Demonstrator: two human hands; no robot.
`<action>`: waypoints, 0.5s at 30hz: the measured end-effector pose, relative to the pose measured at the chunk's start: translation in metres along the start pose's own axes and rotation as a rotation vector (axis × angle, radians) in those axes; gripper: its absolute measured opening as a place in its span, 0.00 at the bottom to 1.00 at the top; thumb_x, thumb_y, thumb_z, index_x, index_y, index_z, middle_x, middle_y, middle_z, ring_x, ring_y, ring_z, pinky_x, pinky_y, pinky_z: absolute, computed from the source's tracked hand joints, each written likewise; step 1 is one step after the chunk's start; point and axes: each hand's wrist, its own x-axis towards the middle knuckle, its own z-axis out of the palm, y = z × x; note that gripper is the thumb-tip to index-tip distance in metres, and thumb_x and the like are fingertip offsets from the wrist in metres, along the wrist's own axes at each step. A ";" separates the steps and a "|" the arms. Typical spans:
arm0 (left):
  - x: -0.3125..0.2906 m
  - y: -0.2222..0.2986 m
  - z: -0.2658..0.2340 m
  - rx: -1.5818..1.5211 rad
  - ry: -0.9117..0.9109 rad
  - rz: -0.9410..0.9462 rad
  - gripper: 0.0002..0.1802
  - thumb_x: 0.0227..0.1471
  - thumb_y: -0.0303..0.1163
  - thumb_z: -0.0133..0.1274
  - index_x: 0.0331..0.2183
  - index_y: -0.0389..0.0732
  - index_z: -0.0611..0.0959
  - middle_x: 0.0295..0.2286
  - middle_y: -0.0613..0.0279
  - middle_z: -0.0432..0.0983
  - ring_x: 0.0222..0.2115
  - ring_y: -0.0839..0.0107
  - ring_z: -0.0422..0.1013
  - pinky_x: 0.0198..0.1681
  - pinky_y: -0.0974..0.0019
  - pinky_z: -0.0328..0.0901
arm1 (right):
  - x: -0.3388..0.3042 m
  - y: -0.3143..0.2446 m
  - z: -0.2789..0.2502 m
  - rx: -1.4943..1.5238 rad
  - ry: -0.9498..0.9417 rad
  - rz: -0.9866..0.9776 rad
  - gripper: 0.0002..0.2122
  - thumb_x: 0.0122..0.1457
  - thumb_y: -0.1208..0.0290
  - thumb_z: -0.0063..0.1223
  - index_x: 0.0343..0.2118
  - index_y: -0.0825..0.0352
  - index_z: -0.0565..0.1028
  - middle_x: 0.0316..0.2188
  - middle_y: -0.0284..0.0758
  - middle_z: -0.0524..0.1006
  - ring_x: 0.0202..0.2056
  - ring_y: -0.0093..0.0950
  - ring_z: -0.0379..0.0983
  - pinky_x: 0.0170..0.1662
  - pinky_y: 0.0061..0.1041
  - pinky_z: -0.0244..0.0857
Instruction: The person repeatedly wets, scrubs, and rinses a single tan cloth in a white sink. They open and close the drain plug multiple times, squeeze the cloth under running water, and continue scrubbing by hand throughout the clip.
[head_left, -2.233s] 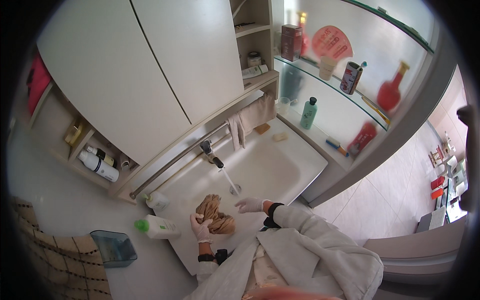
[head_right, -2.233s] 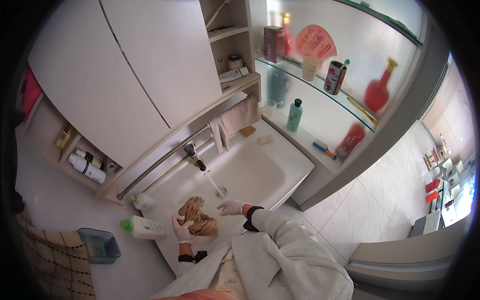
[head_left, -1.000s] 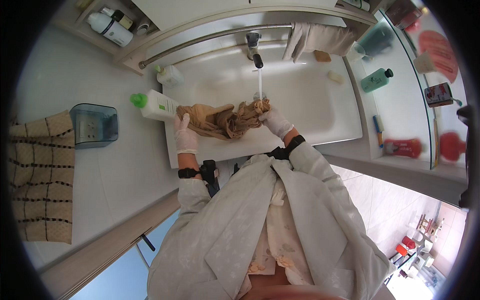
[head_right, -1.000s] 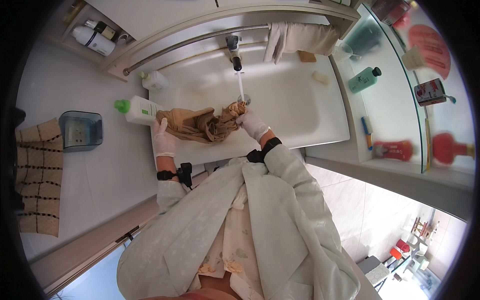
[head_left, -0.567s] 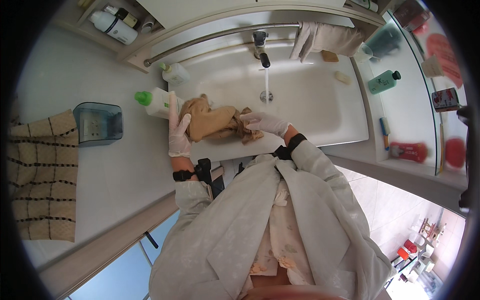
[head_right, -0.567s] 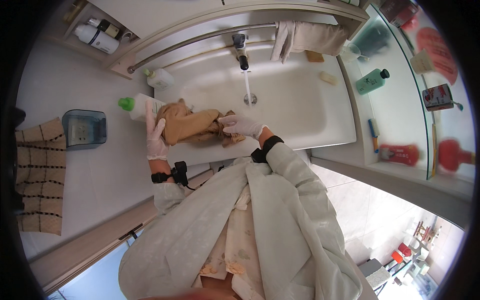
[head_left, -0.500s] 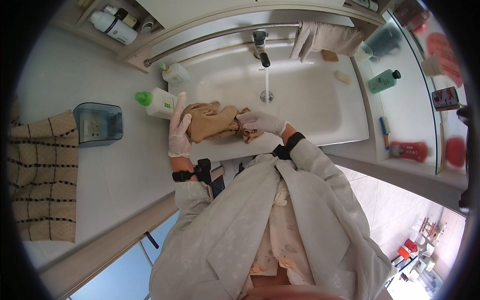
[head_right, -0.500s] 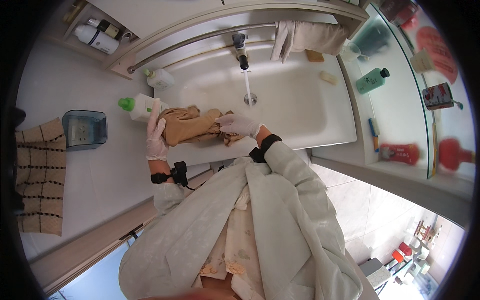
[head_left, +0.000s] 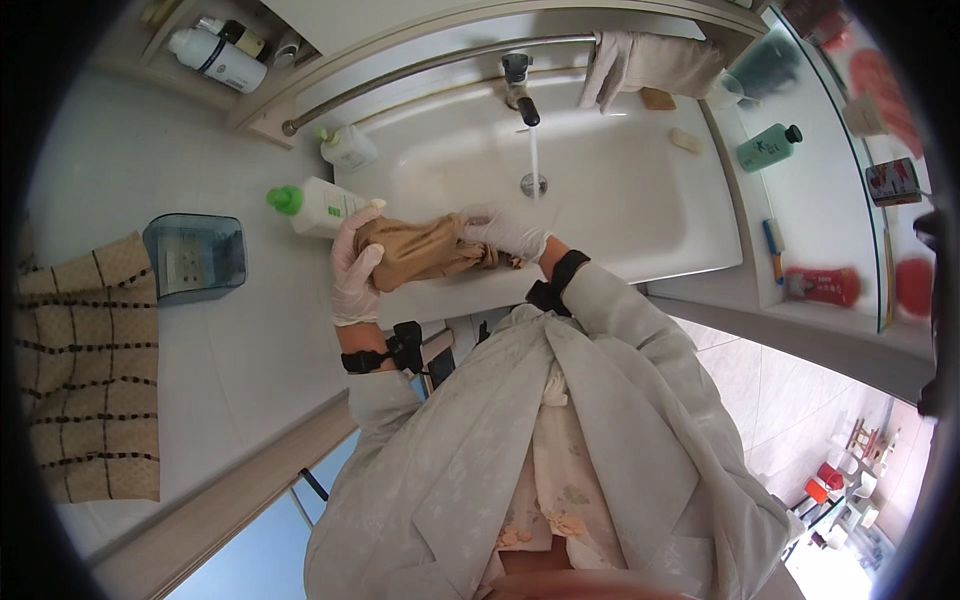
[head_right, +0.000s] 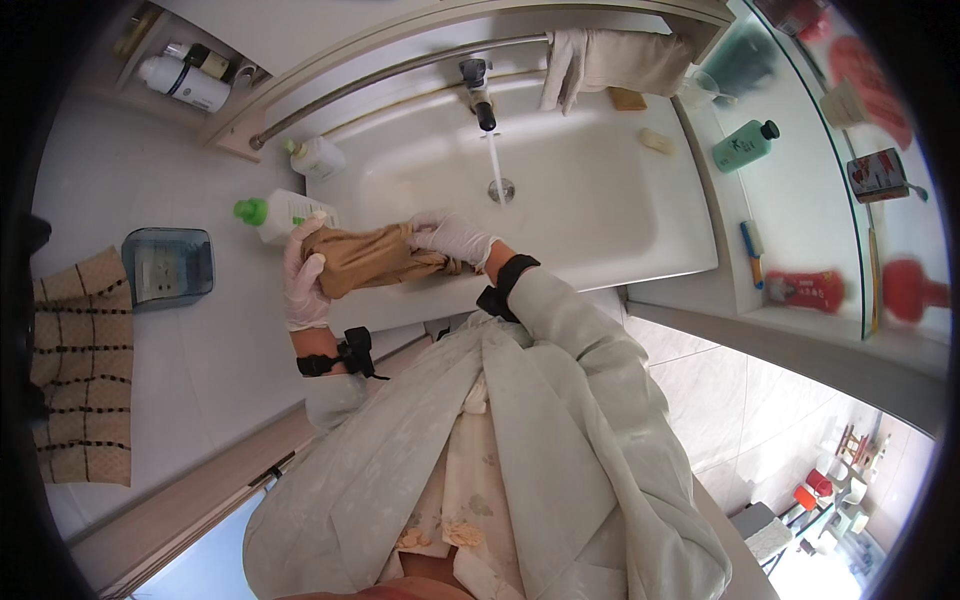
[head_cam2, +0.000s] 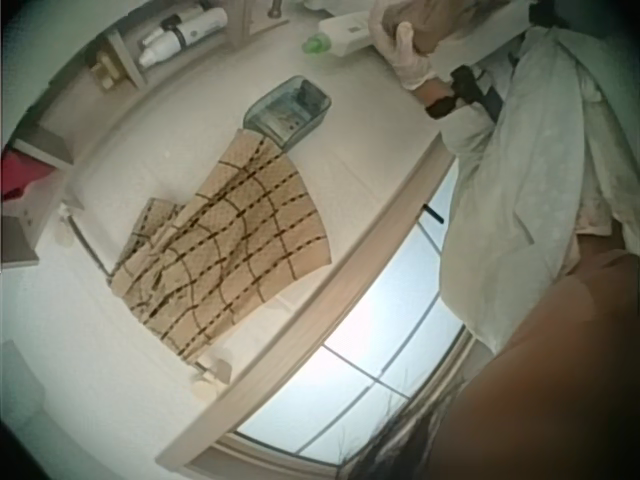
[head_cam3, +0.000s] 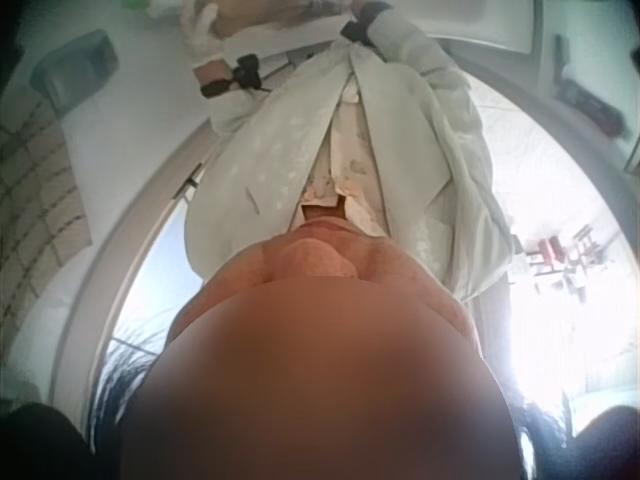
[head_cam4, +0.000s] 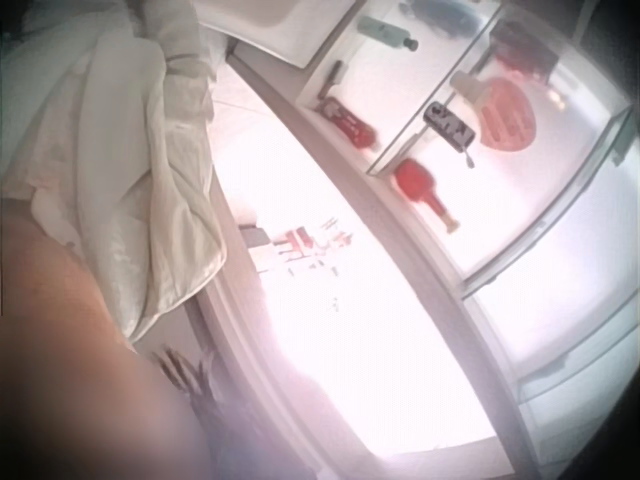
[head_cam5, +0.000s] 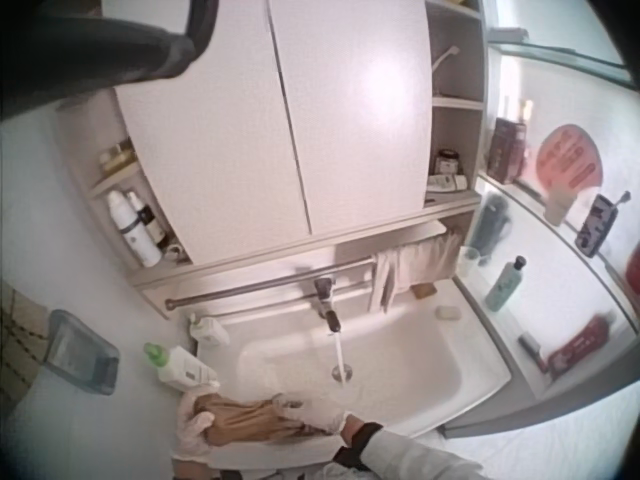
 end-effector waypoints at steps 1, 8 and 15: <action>0.000 0.001 -0.001 0.044 0.021 -0.007 0.29 0.54 0.26 0.51 0.57 0.33 0.68 0.56 0.57 0.64 0.53 0.69 0.63 0.60 0.66 0.55 | -0.003 -0.005 -0.004 0.082 -0.044 -0.057 0.10 0.58 0.70 0.59 0.41 0.68 0.78 0.35 0.30 0.79 0.37 0.22 0.75 0.44 0.23 0.69; 0.006 -0.004 -0.005 0.449 0.296 0.054 0.22 0.57 0.24 0.48 0.53 0.33 0.71 0.52 0.58 0.68 0.54 0.69 0.63 0.60 0.67 0.55 | -0.012 -0.045 -0.029 0.096 0.082 -0.053 0.08 0.60 0.70 0.56 0.40 0.67 0.78 0.35 0.26 0.78 0.40 0.17 0.71 0.50 0.19 0.63; 0.002 -0.013 -0.023 0.308 0.371 -0.091 0.16 0.57 0.32 0.53 0.44 0.32 0.79 0.40 0.63 0.75 0.42 0.74 0.67 0.52 0.68 0.59 | -0.014 -0.067 -0.037 0.333 0.089 -0.090 0.11 0.62 0.65 0.55 0.44 0.65 0.77 0.37 0.25 0.77 0.41 0.17 0.71 0.48 0.19 0.64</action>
